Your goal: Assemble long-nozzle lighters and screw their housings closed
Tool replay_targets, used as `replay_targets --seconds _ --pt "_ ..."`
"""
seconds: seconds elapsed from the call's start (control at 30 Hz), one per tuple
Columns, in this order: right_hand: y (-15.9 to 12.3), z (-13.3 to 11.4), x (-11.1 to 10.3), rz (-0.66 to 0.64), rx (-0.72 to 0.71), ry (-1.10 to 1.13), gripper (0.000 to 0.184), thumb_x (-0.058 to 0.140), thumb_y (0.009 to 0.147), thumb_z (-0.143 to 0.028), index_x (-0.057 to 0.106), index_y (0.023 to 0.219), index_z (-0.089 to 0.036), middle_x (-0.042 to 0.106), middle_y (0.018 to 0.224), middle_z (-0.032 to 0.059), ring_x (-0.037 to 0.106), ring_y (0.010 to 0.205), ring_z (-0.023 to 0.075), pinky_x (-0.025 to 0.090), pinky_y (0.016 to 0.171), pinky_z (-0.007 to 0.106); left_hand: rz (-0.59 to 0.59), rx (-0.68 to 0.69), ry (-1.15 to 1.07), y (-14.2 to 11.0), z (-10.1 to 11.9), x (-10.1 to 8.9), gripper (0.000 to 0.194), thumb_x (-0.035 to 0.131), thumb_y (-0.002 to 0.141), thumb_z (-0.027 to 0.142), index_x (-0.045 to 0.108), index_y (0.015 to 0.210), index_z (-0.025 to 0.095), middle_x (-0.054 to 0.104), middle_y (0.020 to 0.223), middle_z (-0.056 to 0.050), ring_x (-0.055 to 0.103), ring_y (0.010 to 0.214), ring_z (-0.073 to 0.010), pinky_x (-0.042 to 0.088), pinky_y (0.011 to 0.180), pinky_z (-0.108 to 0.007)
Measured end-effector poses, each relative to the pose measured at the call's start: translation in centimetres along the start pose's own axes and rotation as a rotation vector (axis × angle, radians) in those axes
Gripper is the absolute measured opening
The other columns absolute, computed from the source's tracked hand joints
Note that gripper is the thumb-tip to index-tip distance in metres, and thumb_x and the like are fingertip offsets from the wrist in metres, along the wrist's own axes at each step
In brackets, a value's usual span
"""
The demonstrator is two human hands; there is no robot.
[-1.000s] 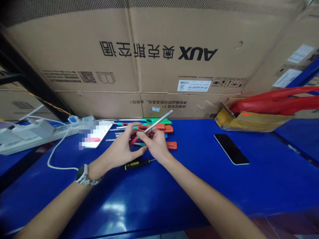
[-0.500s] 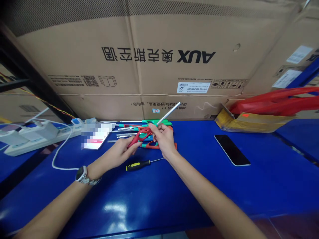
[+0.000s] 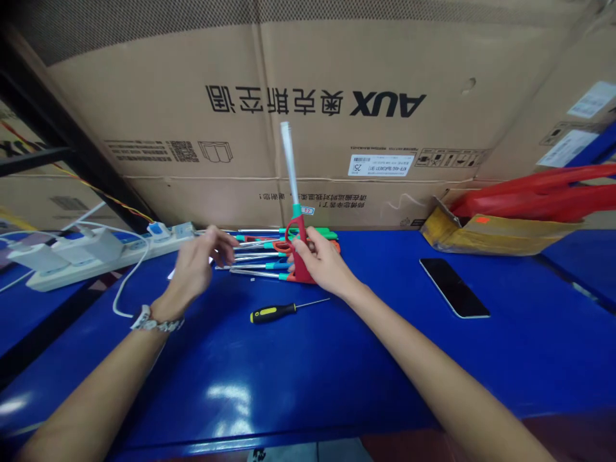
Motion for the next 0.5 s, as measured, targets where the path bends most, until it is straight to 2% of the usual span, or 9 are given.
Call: replay_targets --seconds 0.1,0.17,0.2,0.27,0.33,0.43,0.5 --pt "-1.1 -1.7 0.2 -0.096 -0.141 -0.47 0.041 0.052 0.095 -0.052 0.063 0.125 -0.027 0.071 0.102 0.0046 0.068 0.087 0.0214 0.055 0.078 0.038 0.335 0.173 0.039 -0.6 1.7 -4.0 0.049 0.038 0.102 0.042 0.062 0.066 0.018 0.051 0.05 0.001 0.048 0.047 -0.0118 0.038 0.051 -0.026" --pt "-2.2 -1.7 1.0 -0.163 -0.193 -0.761 0.041 0.054 0.095 -0.05 0.063 0.13 -0.031 0.069 0.109 0.0055 0.065 0.098 0.0242 0.052 0.085 0.039 0.447 0.314 0.085 -1.6 3.4 -4.8 0.05 0.04 0.102 0.037 0.055 0.058 0.019 0.046 0.047 0.002 0.044 0.044 -0.0107 0.035 0.05 -0.026" --pt "-2.8 -1.3 1.4 -0.186 -0.189 -0.878 0.042 0.054 0.094 -0.05 0.062 0.132 -0.032 0.068 0.109 0.006 0.065 0.099 0.0249 0.052 0.084 0.039 0.458 0.373 0.107 -2.0 4.2 -4.7 0.051 0.04 0.102 0.035 0.053 0.055 0.019 0.046 0.046 0.002 0.044 0.044 -0.0103 0.034 0.05 -0.026" --pt "-3.7 -0.4 2.1 -0.237 -0.175 -1.028 0.045 0.054 0.094 -0.051 0.06 0.135 -0.034 0.066 0.108 0.0066 0.065 0.094 0.0244 0.051 0.076 0.037 0.391 0.462 0.156 -2.4 5.4 -3.7 0.049 0.042 0.101 0.03 0.052 0.054 0.018 0.046 0.046 0.002 0.044 0.044 -0.0096 0.034 0.05 -0.026" --pt "-4.3 0.1 2.7 -0.27 -0.187 -1.079 0.045 0.054 0.095 -0.049 0.059 0.136 -0.033 0.064 0.108 0.0072 0.064 0.092 0.0231 0.05 0.074 0.035 0.229 0.509 0.214 -2.2 6.0 -1.8 0.045 0.048 0.098 0.026 0.054 0.055 0.018 0.045 0.046 0.003 0.042 0.042 -0.0087 0.032 0.048 -0.026" --pt "-4.6 0.3 3.4 -0.308 -0.242 -1.071 0.041 0.054 0.096 -0.045 0.062 0.133 -0.029 0.062 0.108 0.0083 0.059 0.098 0.0231 0.046 0.082 0.037 -0.032 0.472 0.291 -1.9 5.1 1.5 0.04 0.053 0.095 0.026 0.055 0.057 0.017 0.045 0.047 0.004 0.04 0.043 -0.0087 0.031 0.048 -0.026" --pt "-4.6 0.2 3.4 -0.311 -0.27 -1.052 0.038 0.055 0.096 -0.045 0.065 0.128 -0.028 0.061 0.107 0.0085 0.057 0.101 0.0237 0.043 0.087 0.04 -0.141 0.392 0.34 -1.8 3.8 3.0 0.038 0.053 0.096 0.031 0.056 0.06 0.018 0.049 0.052 0.003 0.043 0.048 -0.0102 0.034 0.051 -0.026"
Point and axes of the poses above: each hand's wrist, its own y-axis towards the middle knuckle, its own x-axis out of the palm, z = x × y, the point moved 9 cm from there along y, towards the middle knuckle
